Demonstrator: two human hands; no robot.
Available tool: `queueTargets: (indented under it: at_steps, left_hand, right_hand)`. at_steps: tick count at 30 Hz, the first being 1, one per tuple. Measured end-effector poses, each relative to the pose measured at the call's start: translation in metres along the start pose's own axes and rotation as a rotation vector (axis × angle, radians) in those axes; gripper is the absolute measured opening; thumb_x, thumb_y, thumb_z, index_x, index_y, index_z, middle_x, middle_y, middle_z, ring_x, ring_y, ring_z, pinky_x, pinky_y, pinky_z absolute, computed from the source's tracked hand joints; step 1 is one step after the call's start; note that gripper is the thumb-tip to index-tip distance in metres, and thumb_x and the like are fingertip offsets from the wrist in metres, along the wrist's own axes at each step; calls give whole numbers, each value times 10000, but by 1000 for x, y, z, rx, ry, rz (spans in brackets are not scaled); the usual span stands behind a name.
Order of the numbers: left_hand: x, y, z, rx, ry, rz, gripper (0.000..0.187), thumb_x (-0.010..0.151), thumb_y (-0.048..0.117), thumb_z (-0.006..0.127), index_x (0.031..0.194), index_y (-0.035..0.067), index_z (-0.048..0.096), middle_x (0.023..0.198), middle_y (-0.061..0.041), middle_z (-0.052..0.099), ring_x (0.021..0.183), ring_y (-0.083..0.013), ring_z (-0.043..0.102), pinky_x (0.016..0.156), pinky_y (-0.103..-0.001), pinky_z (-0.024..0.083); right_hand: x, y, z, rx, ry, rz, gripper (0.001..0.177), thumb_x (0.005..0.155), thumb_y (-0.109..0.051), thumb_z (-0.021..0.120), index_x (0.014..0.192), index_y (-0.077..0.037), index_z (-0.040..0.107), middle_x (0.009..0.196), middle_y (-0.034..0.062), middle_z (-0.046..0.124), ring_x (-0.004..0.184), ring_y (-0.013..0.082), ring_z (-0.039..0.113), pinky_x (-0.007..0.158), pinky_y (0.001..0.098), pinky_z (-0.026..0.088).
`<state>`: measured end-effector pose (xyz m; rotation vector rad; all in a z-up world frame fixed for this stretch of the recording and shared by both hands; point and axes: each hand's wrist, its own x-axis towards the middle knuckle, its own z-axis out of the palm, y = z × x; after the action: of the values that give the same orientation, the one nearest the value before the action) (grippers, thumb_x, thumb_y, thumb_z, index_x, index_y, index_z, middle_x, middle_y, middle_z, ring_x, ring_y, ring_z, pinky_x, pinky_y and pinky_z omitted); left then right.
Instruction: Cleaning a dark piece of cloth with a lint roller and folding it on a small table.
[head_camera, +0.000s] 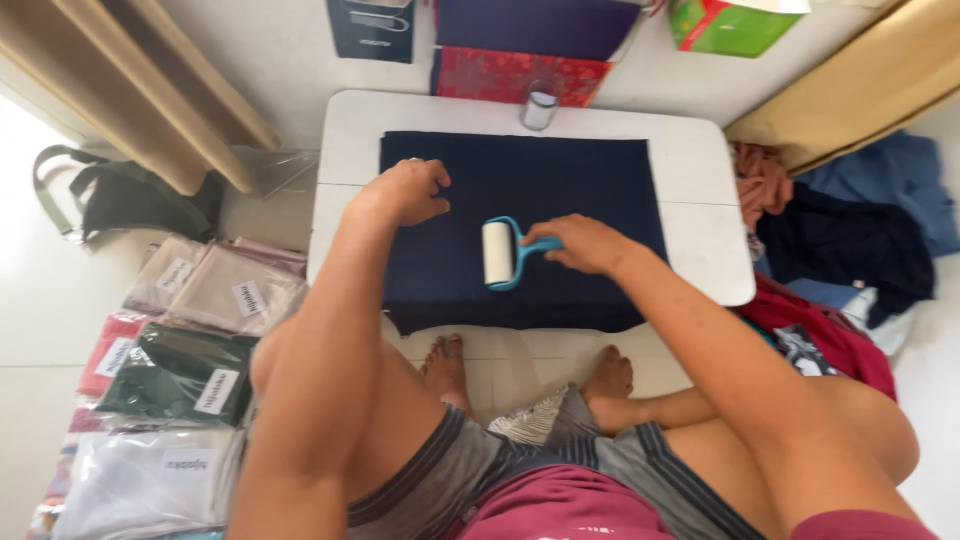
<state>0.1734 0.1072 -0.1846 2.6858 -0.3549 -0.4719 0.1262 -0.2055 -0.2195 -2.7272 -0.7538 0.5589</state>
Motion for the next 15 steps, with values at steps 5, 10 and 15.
queueTargets:
  at_steps: [5, 10, 15]
  left_hand:
    - [-40, 35, -50, 97, -143, -43, 425, 926, 268, 723, 1333, 169, 652, 1262, -110, 720, 1248, -321, 653, 1034, -488, 542]
    - [-35, 24, -75, 308, -136, -144, 436, 925, 327, 728, 1343, 223, 663, 1269, -78, 733, 1247, -287, 660, 1029, -465, 552]
    - [2, -27, -46, 455, -175, -244, 448, 914, 394, 717, 1336, 248, 680, 1276, -80, 735, 1204, -290, 692, 985, -480, 585]
  right_hand:
    - [-62, 125, -23, -56, -71, 170, 452, 811, -60, 792, 1176, -321, 737, 1174, 89, 773, 1157, 362, 698, 1016, 511, 553]
    - [-96, 195, -34, -194, -154, 395, 463, 801, -98, 797, 1119, -431, 751, 976, 55, 815, 1043, 328, 753, 1012, 445, 562]
    - [-70, 203, -33, -126, -239, 402, 502, 760, -99, 820, 1129, -431, 743, 968, 56, 827, 1075, 327, 751, 1031, 451, 551]
